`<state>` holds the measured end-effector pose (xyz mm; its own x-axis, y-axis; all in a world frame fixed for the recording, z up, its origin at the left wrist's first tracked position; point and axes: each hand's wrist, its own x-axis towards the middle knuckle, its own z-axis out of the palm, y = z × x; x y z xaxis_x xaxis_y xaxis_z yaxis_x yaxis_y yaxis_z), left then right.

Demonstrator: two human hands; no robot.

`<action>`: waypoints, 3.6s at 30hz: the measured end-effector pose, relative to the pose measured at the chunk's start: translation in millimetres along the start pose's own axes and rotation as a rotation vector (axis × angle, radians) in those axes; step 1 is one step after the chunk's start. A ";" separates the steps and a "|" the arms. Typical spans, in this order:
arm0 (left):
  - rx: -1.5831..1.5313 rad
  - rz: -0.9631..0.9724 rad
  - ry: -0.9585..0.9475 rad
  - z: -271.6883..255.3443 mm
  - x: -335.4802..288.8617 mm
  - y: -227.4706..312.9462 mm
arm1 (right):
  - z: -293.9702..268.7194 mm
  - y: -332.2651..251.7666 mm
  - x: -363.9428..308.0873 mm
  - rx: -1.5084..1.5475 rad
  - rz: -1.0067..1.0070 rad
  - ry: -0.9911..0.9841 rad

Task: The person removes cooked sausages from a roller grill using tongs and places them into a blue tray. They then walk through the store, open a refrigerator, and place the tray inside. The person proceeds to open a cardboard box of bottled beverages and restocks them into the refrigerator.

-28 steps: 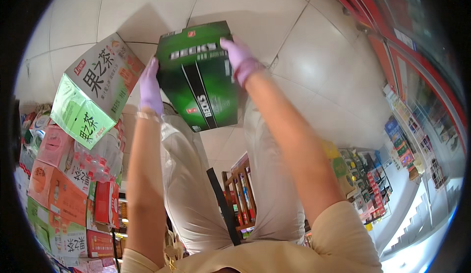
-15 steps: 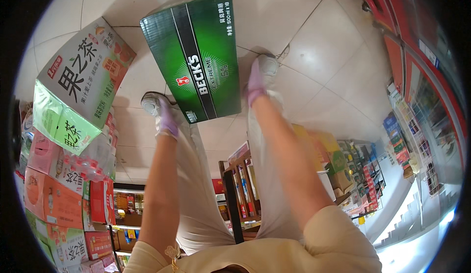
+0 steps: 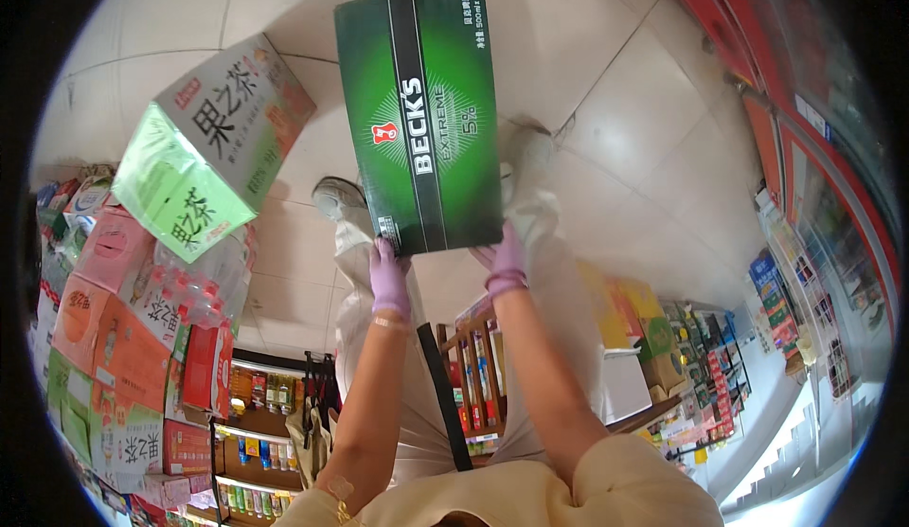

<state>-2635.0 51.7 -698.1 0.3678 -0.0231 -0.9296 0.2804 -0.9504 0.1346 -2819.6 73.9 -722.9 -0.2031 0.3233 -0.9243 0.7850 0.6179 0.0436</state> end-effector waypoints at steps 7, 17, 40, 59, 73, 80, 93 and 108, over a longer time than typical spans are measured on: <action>0.281 0.405 -0.186 6.9 -109.6 165.7 | 43.1 -130.4 -190.1 -0.504 -0.445 -0.223; 0.700 0.909 0.140 76.0 -96.6 359.6 | 159.8 -281.7 -244.5 -1.128 -1.194 -0.175; -0.782 0.574 0.222 103.4 -68.1 337.7 | 329.0 -276.9 -250.9 -1.346 -1.724 -0.784; 0.040 0.993 0.327 60.1 -5.6 563.7 | 473.5 -281.7 -289.1 -0.488 -2.082 0.179; 0.220 1.017 -0.494 18.9 23.5 614.3 | 519.3 -295.3 -293.7 -0.369 -2.008 0.296; 0.544 1.328 0.519 -138.7 65.2 411.6 | 525.8 -324.3 -284.2 -0.789 -2.202 0.526; 0.684 0.577 0.406 -216.9 104.0 291.5 | 361.5 24.7 -259.5 -2.081 -2.416 -1.034; 0.714 0.515 0.368 -226.2 106.7 292.1 | 351.5 111.6 -211.0 -2.290 -2.436 -0.346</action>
<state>-2313.2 -158.2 -680.3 0.5853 -0.5084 -0.6317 -0.5565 -0.8184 0.1431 -2483.4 -177.3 -656.4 0.8024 -0.5191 -0.2945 -0.5728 -0.8084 -0.1358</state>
